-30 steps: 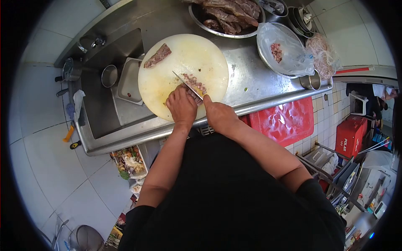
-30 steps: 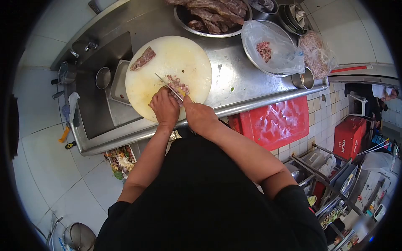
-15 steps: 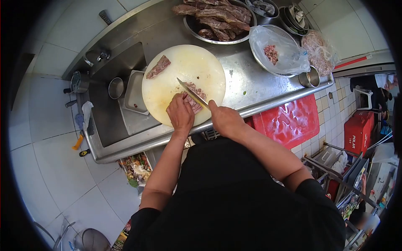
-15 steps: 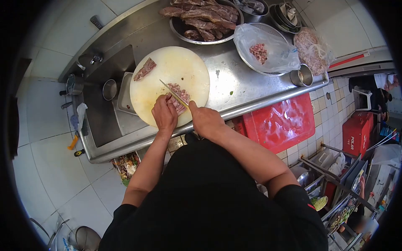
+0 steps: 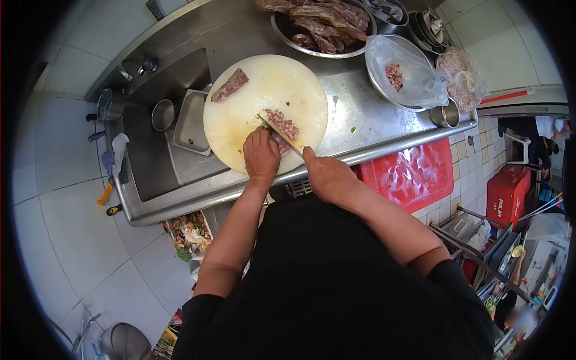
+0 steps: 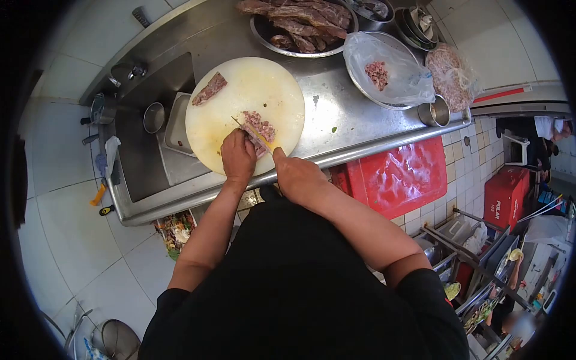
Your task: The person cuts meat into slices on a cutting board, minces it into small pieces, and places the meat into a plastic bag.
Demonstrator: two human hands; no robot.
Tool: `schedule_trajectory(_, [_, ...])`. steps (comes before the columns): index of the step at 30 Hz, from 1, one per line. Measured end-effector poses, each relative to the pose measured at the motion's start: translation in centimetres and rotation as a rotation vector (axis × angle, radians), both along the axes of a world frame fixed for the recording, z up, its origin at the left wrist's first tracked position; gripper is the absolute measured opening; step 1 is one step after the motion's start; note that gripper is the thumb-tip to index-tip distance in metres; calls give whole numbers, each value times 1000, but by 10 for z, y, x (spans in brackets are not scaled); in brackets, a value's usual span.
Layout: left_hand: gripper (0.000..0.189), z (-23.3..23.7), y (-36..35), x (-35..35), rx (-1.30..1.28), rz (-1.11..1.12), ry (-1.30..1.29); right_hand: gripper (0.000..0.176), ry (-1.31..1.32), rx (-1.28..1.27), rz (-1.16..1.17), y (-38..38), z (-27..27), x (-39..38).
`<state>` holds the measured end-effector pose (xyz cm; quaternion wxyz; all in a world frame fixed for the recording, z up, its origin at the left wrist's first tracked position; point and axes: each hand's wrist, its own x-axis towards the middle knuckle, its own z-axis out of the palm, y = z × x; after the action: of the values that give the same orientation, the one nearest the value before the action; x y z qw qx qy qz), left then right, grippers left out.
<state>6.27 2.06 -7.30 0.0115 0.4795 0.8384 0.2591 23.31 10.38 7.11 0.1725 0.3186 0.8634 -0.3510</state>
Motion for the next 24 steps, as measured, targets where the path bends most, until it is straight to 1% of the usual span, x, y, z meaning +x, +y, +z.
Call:
schedule_trajectory(2, [26, 0, 2, 0, 5, 0, 1, 21, -37, -6, 12, 4, -5, -9])
schedule_trajectory(4, [25, 2, 3, 0, 131, -42, 17, 20, -70, -14, 25, 7, -14, -21])
schedule_trajectory(8, [27, -1, 1, -4, 136, -65, 49, 21, 23, 0, -43, 3, -36, -32])
schedule_trajectory(10, [34, 6, -3, -9, -73, -65, -169, 22, 56, 17, -62, 6, -35, -32])
schedule_trajectory(11, [34, 9, -6, -9, -71, -72, -157, 23, 27, 3, -61, 8, -33, -32])
schedule_trajectory(13, [50, 28, -17, -6, 64, -210, -188, 25, 9, -14, -69, 12, -33, -32])
schedule_trajectory(14, [67, 29, -24, -2, 17, -226, -109, 26, 42, -9, -65, 12, -36, -30])
schedule_trajectory(15, [67, 26, -27, -3, 12, -230, -104, 27, 74, -2, -58, 12, -39, -28])
schedule_trajectory(17, [73, 18, -28, -7, -66, -250, -81, 27, 99, 13, -52, 11, -45, -21])
schedule_trajectory(19, [73, 17, -25, -6, -72, -243, -59, 28, 118, 29, -32, 9, -42, -9])
schedule_trajectory(21, [73, 16, -27, -4, -86, -224, -43, 27, 2, 25, -13, 6, -32, 7])
schedule_trajectory(22, [73, 16, -27, -5, -95, -224, -41, 27, 3, 22, 6, 9, -35, 12])
schedule_trajectory(24, [73, 17, -27, -4, -103, -237, -36, 27, -30, -11, -33, 12, -36, 20])
